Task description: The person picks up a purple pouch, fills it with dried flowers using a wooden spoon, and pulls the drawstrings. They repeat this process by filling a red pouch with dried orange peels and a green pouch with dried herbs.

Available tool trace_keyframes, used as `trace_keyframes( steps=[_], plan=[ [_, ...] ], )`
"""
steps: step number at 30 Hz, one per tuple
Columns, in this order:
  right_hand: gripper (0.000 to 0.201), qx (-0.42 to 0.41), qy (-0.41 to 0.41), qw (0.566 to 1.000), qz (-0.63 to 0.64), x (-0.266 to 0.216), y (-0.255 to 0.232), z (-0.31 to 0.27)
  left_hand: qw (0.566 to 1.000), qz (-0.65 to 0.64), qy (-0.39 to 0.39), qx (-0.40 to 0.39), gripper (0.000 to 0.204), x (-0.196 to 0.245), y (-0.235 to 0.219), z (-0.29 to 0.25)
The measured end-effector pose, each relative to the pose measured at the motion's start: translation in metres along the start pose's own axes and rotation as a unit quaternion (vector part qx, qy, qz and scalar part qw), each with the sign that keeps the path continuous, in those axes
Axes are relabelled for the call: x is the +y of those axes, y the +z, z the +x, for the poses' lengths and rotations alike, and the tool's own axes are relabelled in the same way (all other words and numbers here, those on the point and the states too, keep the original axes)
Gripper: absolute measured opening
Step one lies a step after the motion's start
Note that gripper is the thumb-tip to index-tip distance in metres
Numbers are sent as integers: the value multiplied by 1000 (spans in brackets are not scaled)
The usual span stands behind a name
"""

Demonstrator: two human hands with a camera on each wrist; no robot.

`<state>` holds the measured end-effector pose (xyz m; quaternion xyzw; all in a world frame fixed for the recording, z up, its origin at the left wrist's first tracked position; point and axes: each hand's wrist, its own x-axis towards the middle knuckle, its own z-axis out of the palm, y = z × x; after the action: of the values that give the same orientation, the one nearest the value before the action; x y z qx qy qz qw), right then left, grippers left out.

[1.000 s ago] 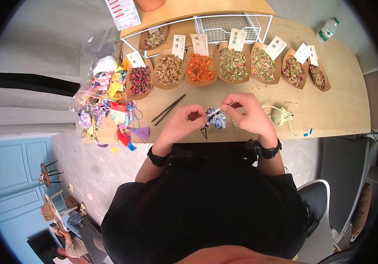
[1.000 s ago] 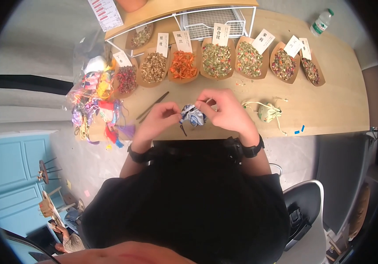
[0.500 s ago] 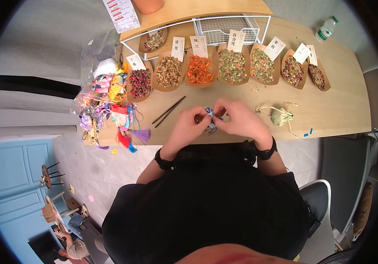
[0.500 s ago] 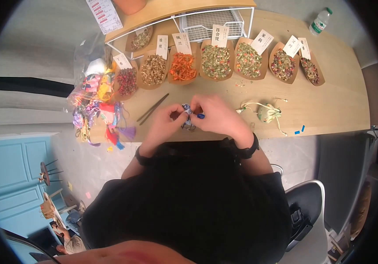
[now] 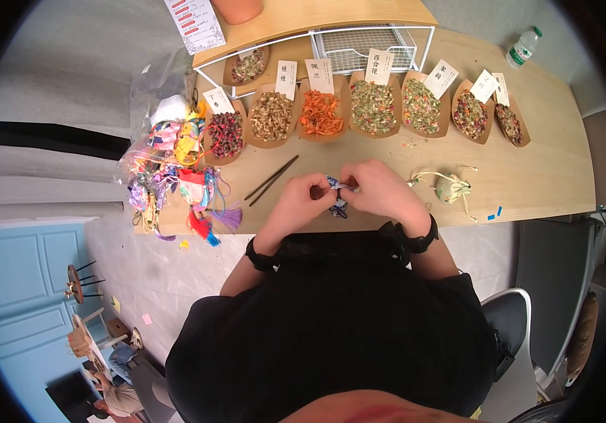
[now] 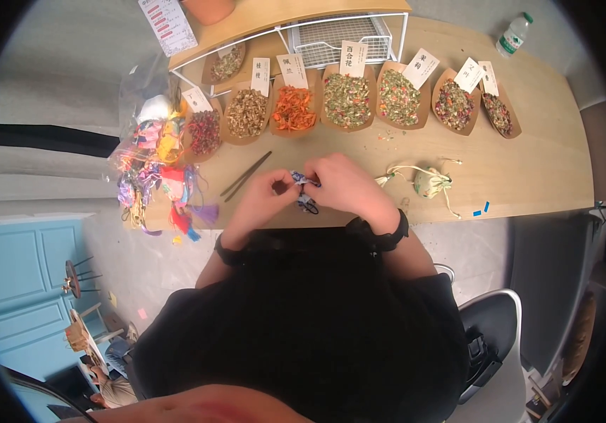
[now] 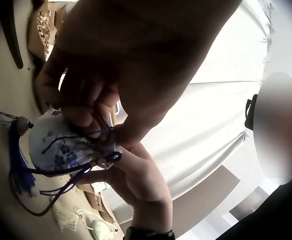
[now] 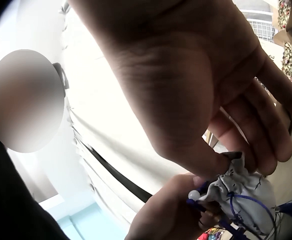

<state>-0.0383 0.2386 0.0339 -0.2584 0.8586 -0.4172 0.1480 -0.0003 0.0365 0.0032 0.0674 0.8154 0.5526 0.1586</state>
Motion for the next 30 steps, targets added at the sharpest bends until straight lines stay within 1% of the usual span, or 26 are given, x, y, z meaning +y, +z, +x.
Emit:
trace_keyframes(
  steps=[2,5,8,11,17,20,26,30],
  plan=[
    [12,-3,8,1000,5,2,-1,1,1000,12,-4,-12,12,7,-3,-1],
    [12,-2,6,1000,0,1,-1,2,998,59,15,-5,20,12,-3,0],
    [11,7,2,1000,-4,-2,-1,2,996,85,15,3,22,20,-3,1],
    [10,16,-3,1000,-1,-4,-2,1,995,99,10,-1,17,12,-3,3],
    [10,29,-7,999,18,-1,1,0,989,144,1,17,23,10,-3,6],
    [11,32,-6,999,30,0,0,-1,992,125,-21,2,24,10,-4,6],
    [11,14,18,1000,12,5,-5,-2,999,45,-22,2,23,-1,-5,5],
    [12,14,16,1000,2,7,-7,-3,998,58,-15,6,23,7,-10,3]
  ],
)
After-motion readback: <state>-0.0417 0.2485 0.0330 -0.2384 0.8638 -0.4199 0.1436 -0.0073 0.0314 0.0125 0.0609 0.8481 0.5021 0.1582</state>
